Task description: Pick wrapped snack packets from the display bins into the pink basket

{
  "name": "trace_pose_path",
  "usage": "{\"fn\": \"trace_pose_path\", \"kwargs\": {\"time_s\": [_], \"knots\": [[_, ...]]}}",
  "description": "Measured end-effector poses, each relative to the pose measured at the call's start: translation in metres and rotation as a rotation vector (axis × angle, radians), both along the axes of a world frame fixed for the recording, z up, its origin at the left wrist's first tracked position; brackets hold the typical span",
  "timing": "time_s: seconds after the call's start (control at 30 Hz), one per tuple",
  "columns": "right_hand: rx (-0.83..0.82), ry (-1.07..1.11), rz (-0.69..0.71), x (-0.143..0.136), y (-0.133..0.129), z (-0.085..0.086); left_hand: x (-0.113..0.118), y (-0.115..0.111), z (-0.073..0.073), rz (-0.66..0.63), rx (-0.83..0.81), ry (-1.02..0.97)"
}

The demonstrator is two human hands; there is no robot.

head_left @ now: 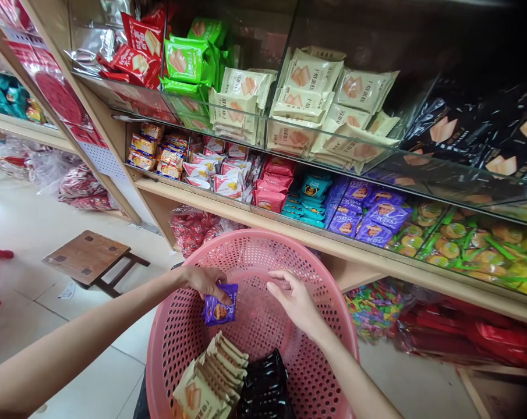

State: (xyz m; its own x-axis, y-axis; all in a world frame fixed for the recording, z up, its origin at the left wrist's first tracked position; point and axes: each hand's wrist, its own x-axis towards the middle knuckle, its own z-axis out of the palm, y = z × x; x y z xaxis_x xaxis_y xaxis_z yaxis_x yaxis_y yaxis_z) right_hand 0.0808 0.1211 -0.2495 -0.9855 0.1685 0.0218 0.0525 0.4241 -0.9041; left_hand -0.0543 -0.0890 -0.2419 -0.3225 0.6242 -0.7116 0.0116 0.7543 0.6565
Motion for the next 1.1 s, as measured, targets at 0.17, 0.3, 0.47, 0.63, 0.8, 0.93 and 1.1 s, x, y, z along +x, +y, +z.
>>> {"fn": "trace_pose_path", "kwargs": {"time_s": [0.17, 0.3, 0.47, 0.63, 0.8, 0.93, 1.1], "knots": [[-0.007, -0.01, 0.004, 0.002, -0.001, -0.001, 0.002, 0.002, -0.005, -0.09, -0.037, 0.026], [-0.025, -0.007, -0.01, 0.002, -0.002, 0.0, 0.0, 0.001, -0.015, -0.138, -0.023, 0.085], [-0.043, -0.017, -0.015, 0.003, -0.002, -0.001, 0.0, -0.001, -0.022, -0.132, -0.006, 0.066], [-0.037, -0.011, -0.009, 0.004, -0.003, -0.002, 0.001, -0.002, -0.024, -0.145, -0.012, 0.011], [-0.046, -0.005, -0.004, 0.006, -0.003, -0.003, 0.002, -0.003, -0.025, -0.18, -0.029, -0.077], [-0.053, -0.019, -0.004, 0.006, -0.002, -0.005, 0.004, -0.002, -0.026, -0.2, -0.035, 0.082], [-0.061, -0.027, 0.005, 0.005, -0.003, -0.007, 0.004, -0.001, -0.027, -0.15, -0.002, 0.099]]}}
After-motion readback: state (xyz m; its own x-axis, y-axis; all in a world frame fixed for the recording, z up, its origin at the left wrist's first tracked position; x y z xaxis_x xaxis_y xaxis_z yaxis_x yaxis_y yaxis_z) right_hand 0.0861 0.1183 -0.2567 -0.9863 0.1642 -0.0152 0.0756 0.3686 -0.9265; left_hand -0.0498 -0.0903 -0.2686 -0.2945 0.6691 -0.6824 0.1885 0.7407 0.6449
